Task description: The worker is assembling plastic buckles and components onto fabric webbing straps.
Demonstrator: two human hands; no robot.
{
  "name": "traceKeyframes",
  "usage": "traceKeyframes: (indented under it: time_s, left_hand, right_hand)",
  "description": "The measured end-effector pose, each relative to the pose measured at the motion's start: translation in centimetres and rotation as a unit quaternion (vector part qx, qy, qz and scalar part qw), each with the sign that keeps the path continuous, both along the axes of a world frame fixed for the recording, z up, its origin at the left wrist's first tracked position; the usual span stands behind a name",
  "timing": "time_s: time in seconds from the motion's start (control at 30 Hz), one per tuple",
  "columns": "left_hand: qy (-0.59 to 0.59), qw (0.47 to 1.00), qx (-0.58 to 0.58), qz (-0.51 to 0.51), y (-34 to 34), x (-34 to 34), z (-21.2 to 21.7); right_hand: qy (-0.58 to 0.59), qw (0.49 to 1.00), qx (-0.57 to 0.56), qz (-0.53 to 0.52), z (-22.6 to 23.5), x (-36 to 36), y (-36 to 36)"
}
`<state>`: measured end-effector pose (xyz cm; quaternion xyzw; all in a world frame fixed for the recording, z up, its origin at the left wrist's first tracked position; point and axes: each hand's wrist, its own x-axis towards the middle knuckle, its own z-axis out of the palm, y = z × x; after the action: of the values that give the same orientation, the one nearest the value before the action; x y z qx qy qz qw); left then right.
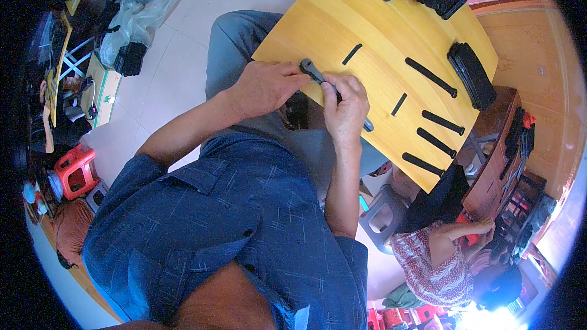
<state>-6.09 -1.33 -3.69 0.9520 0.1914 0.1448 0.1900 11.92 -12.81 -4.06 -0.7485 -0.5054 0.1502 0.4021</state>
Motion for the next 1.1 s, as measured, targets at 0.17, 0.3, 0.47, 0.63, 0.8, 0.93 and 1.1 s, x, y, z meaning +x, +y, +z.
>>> traceKeyframes:
  time_s: [0.17,0.3,0.47,0.63,0.8,0.93,1.1]
  left_hand:
    - [-0.011,1.000,-0.016,0.005,0.08,-0.04,-0.06]
    - [-0.029,0.999,-0.025,0.011,0.10,-0.09,-0.18]
    - [-0.024,0.999,-0.029,0.003,0.21,0.10,0.06]
    - [-0.024,0.999,-0.021,-0.005,0.09,0.28,-0.44]
    - [-0.067,0.998,-0.015,-0.001,-0.01,0.43,-0.54]
    - [-0.072,0.997,-0.017,-0.002,-0.01,0.45,-0.44]
    - [-0.064,0.998,-0.021,-0.006,0.10,0.63,-0.29]
  right_hand:
    - [0.021,1.000,-0.009,0.010,0.06,0.40,-0.11]
    - [0.025,1.000,-0.006,0.012,0.12,0.47,-0.11]
    - [0.025,1.000,0.003,0.012,0.19,0.52,-0.05]
    - [0.037,0.999,-0.007,0.008,0.18,0.54,-0.08]
    - [0.039,0.999,-0.008,0.006,0.19,0.51,-0.10]
    - [0.038,0.999,-0.011,0.009,0.18,0.51,-0.11]
    - [0.036,0.999,-0.011,0.008,0.22,0.62,-0.12]
